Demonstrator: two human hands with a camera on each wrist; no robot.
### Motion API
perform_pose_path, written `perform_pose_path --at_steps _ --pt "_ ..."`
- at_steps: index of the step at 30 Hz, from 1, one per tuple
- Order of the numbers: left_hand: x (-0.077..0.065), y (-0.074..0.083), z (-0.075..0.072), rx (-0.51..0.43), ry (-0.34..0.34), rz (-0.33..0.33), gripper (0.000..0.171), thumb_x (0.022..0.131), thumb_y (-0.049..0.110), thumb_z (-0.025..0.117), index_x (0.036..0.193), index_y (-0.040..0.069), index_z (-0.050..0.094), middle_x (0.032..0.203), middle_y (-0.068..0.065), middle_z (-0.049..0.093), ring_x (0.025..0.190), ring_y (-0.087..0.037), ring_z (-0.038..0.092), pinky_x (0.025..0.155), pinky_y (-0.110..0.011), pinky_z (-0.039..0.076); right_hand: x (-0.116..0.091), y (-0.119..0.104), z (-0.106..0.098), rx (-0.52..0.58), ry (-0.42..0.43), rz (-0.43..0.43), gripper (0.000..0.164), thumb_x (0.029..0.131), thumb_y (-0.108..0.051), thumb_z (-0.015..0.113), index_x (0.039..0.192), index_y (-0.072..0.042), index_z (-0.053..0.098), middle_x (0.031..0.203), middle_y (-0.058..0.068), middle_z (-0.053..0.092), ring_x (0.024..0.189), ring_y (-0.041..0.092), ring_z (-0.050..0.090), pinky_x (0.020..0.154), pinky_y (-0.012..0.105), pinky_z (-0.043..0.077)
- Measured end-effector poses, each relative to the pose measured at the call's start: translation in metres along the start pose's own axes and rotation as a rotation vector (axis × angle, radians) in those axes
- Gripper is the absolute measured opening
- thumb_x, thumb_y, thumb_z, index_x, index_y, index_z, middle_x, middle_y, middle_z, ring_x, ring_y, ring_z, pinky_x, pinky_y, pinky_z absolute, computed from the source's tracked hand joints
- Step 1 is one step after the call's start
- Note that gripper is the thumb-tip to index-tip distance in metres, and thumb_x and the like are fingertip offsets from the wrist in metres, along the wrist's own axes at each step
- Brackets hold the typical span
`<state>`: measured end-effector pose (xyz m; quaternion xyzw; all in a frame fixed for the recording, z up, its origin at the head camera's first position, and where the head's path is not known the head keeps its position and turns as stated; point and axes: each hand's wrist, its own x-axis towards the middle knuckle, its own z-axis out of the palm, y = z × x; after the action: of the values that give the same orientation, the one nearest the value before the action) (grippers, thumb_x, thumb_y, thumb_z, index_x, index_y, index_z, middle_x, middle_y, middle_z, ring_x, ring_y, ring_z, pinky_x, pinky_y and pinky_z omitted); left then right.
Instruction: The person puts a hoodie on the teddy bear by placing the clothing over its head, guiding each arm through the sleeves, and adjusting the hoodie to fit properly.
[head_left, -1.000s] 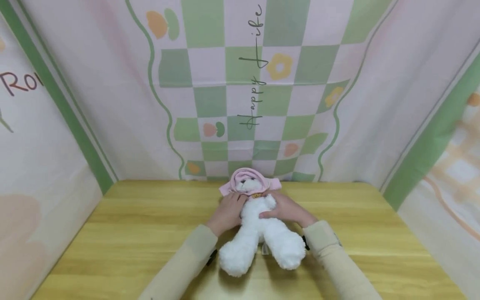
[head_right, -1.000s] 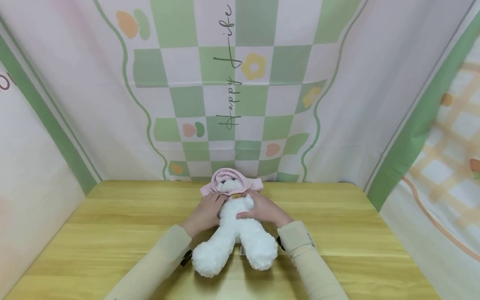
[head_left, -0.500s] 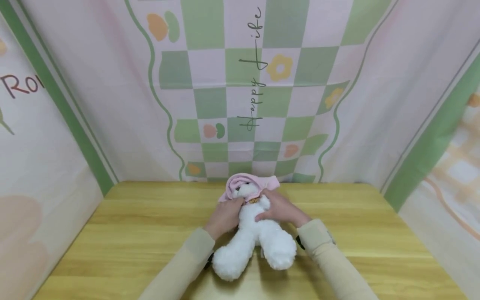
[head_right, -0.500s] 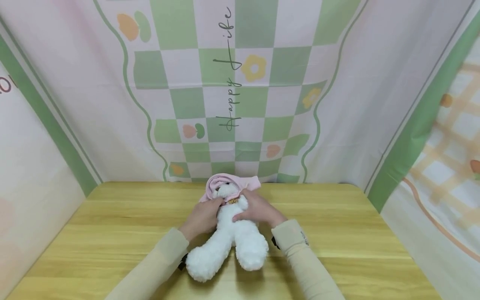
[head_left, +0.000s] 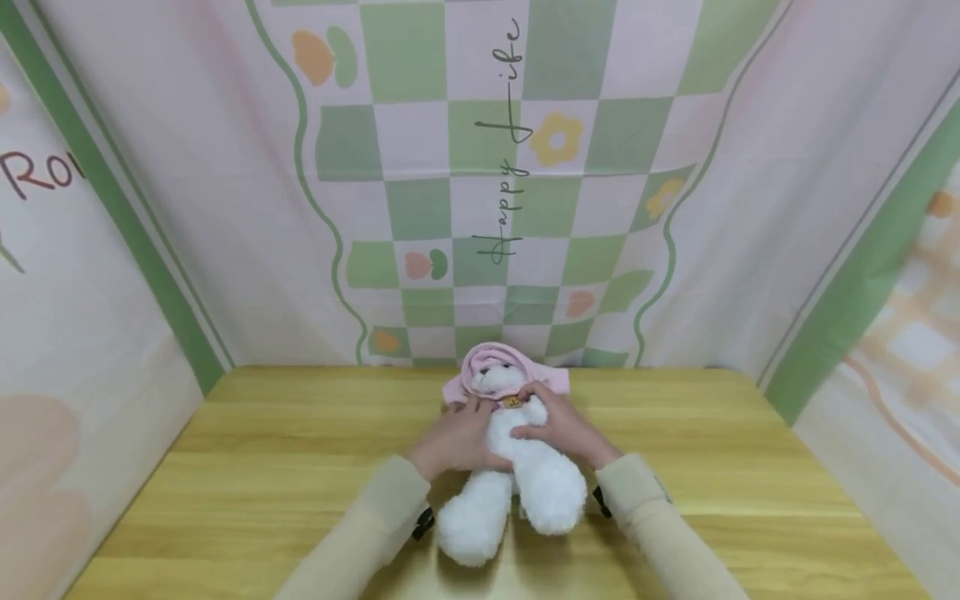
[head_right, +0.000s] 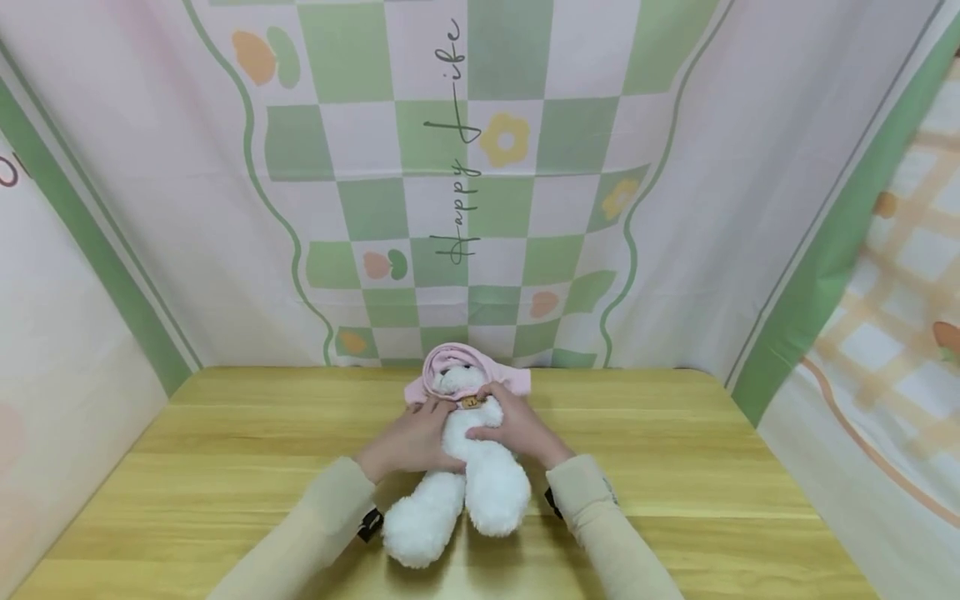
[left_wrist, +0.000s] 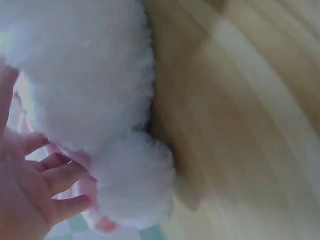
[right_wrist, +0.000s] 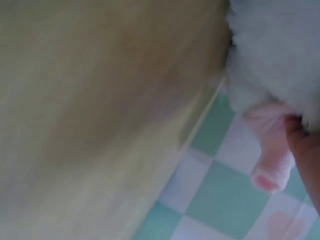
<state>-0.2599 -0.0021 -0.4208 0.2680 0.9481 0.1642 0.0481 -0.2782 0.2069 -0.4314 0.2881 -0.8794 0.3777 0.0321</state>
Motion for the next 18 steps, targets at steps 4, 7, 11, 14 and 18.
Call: perform_pose_path --at_steps 4,7,11,14,18 --pt "0.000 0.007 0.005 0.075 0.057 0.013 0.094 0.075 0.056 0.068 0.144 0.003 0.033 0.147 -0.018 0.041 0.130 -0.028 0.048 0.115 -0.047 0.032 -0.008 0.015 -0.005 0.122 -0.015 -0.014 0.035 0.084 -0.013 0.071 0.111 -0.001 0.053 0.107 0.013 0.059 0.096 0.004 0.052 0.085 0.022 0.046" --pt "0.000 0.011 0.007 0.119 0.095 0.020 0.085 0.076 0.052 0.070 0.139 0.004 0.039 0.141 -0.015 0.047 0.127 -0.026 0.050 0.114 -0.044 0.034 -0.014 0.021 -0.012 0.173 -0.055 0.002 0.030 0.086 -0.009 0.068 0.110 0.001 0.054 0.107 0.014 0.059 0.095 -0.002 0.051 0.085 0.018 0.046" --pt "-0.001 0.013 0.010 0.174 0.170 0.045 0.064 0.078 0.046 0.071 0.125 0.009 0.050 0.123 -0.007 0.058 0.115 -0.023 0.056 0.105 -0.037 0.044 -0.016 0.021 -0.016 0.172 -0.067 -0.006 0.020 0.087 -0.008 0.067 0.103 -0.001 0.056 0.100 0.012 0.060 0.089 -0.002 0.052 0.081 0.019 0.047" --pt "-0.003 0.014 0.011 0.225 0.229 0.079 0.053 0.081 0.045 0.072 0.118 0.012 0.054 0.114 -0.003 0.063 0.105 -0.020 0.060 0.095 -0.034 0.050 -0.015 0.015 -0.014 0.109 -0.028 -0.043 0.016 0.086 -0.007 0.066 0.098 -0.002 0.057 0.094 0.010 0.061 0.086 0.001 0.052 0.078 0.022 0.048" --pt "-0.005 0.013 0.009 0.256 0.281 0.117 0.043 0.081 0.042 0.072 0.109 0.015 0.055 0.101 0.001 0.064 0.086 -0.015 0.063 0.076 -0.028 0.054 -0.014 0.012 -0.009 0.031 0.046 -0.076 0.012 0.085 -0.005 0.067 0.095 -0.003 0.060 0.092 0.009 0.064 0.087 0.004 0.055 0.080 0.025 0.049"
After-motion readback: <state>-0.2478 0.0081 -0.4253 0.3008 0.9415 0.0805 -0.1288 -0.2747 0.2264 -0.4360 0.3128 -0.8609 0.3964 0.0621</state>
